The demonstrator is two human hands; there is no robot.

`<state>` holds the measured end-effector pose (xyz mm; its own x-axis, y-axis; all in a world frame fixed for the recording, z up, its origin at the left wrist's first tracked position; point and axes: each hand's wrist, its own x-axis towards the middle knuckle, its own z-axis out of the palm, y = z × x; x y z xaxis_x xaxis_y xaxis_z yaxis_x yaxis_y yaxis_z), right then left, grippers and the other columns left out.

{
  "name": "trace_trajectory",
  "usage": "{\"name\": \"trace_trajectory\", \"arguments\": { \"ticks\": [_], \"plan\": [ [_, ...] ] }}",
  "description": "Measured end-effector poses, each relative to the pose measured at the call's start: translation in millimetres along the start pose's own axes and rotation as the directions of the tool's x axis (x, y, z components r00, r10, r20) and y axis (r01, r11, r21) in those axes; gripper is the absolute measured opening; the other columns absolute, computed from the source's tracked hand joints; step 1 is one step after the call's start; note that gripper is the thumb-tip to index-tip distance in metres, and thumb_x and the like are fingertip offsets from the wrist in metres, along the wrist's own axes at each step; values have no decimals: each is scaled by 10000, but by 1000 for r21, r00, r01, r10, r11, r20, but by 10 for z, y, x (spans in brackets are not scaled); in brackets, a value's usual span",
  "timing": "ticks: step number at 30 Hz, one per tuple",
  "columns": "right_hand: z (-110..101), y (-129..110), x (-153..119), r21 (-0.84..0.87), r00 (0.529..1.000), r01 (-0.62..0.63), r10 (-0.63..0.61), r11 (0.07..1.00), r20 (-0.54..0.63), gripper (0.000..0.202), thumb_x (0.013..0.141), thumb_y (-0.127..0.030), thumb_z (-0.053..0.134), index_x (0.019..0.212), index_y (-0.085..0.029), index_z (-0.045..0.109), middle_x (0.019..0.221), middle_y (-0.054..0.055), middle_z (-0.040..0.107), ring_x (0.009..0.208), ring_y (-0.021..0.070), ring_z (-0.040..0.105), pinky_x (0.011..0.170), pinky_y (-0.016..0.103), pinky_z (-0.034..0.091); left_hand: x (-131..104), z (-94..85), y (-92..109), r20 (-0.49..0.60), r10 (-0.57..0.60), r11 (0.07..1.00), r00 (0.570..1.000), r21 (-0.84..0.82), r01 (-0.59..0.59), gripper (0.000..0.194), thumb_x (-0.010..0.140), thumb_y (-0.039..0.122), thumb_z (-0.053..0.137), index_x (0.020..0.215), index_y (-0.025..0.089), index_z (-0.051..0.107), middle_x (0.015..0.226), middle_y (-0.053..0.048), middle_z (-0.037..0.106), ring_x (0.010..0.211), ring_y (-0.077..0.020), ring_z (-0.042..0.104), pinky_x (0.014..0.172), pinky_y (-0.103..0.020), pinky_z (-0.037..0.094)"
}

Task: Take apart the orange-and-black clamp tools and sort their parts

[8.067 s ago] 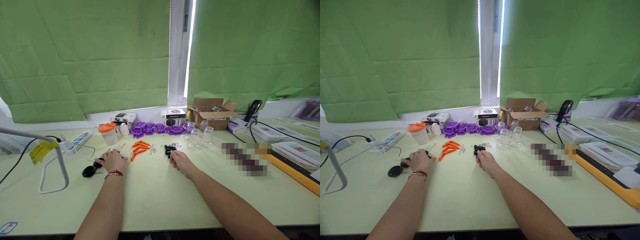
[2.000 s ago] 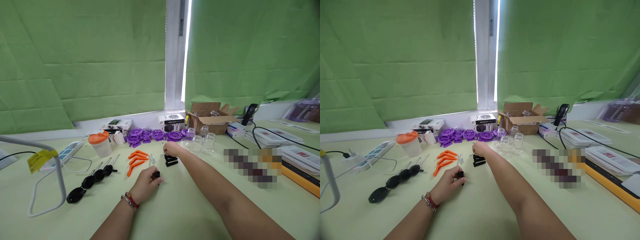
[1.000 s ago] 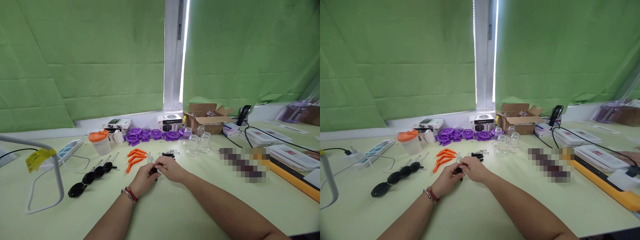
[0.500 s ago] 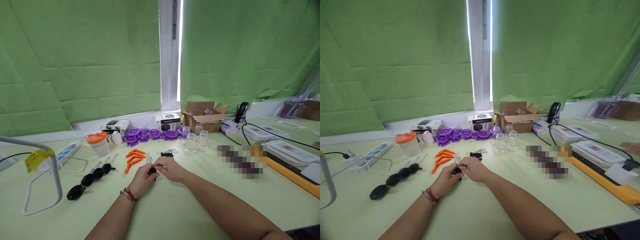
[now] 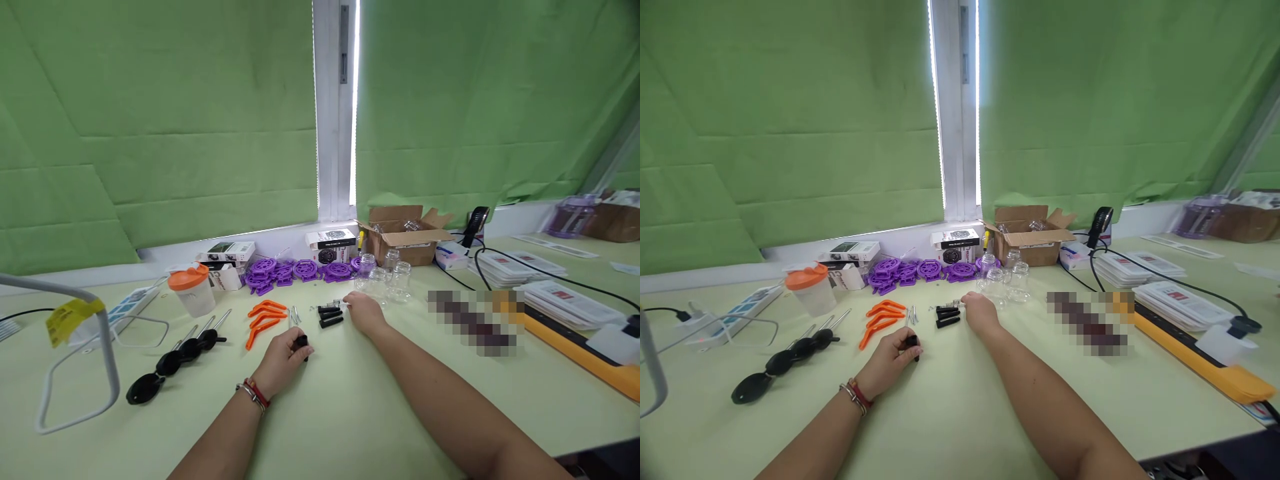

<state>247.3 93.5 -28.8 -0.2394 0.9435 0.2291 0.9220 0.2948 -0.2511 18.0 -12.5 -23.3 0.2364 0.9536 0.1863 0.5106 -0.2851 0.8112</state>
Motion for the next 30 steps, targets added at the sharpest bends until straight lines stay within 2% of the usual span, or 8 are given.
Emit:
{"name": "trace_trajectory", "arguments": {
  "ticks": [6,14,16,18,21,24,27,30],
  "plan": [
    [75,-53,11,-41,1000,25,-25,999,18,268,831,-70,452,870,-194,687,914,93,650,942,215,559,687,263,383,-3,-5,24,4,-12,1000,1000,-2,12,205,785,385,565,781,181,542,720,-13,597,667,-156,544,599,-262,409],
    [36,-35,-5,30,1000,1,0,1000,-26,252,836,-105,471,974,-185,666,958,94,645,960,205,549,760,275,401,-1,-4,46,12,-22,1000,1000,-22,22,222,776,404,572,774,183,548,712,-11,596,669,-155,545,601,-261,414],
    [-9,-64,-26,140,998,16,-6,990,-66,234,837,-120,476,979,-179,653,977,81,643,956,188,549,798,275,407,-2,-7,52,14,-22,1000,1000,-20,22,212,778,394,570,775,183,546,712,-11,593,669,-155,543,602,-262,415],
    [-64,-113,-65,365,996,52,-20,929,-93,199,827,-143,491,952,-177,642,979,66,641,924,167,561,812,274,422,-3,-9,50,16,-12,1000,1000,-15,13,204,782,384,568,781,182,547,712,-13,596,666,-155,542,602,-262,415],
    [-142,-227,-155,708,996,84,-86,701,-33,185,809,-190,508,955,-176,620,932,48,641,845,147,583,769,279,461,-1,-8,36,21,1,1000,1000,-11,-1,205,784,386,566,791,183,548,715,-15,603,668,-155,545,600,-259,414],
    [-200,-372,-257,850,975,114,-222,515,4,187,786,-210,538,943,-170,631,905,39,626,825,141,581,754,285,476,3,-5,26,25,8,1000,1000,6,-8,211,785,392,564,795,182,548,721,-15,604,666,-154,547,595,-256,411],
    [-230,-508,-340,862,948,197,-315,467,-45,158,774,-219,565,896,-173,655,905,36,599,807,134,563,737,277,470,4,-6,39,21,23,999,1000,38,-24,201,786,383,563,786,182,551,715,-13,610,659,-153,543,597,-256,403],
    [-250,-600,-395,843,938,224,-344,490,-50,107,755,-207,592,841,-178,649,800,13,580,694,113,526,646,244,450,1,-12,67,14,30,998,999,63,-31,190,781,373,569,770,184,552,705,-12,616,656,-155,538,601,-258,396]
  ]
}}
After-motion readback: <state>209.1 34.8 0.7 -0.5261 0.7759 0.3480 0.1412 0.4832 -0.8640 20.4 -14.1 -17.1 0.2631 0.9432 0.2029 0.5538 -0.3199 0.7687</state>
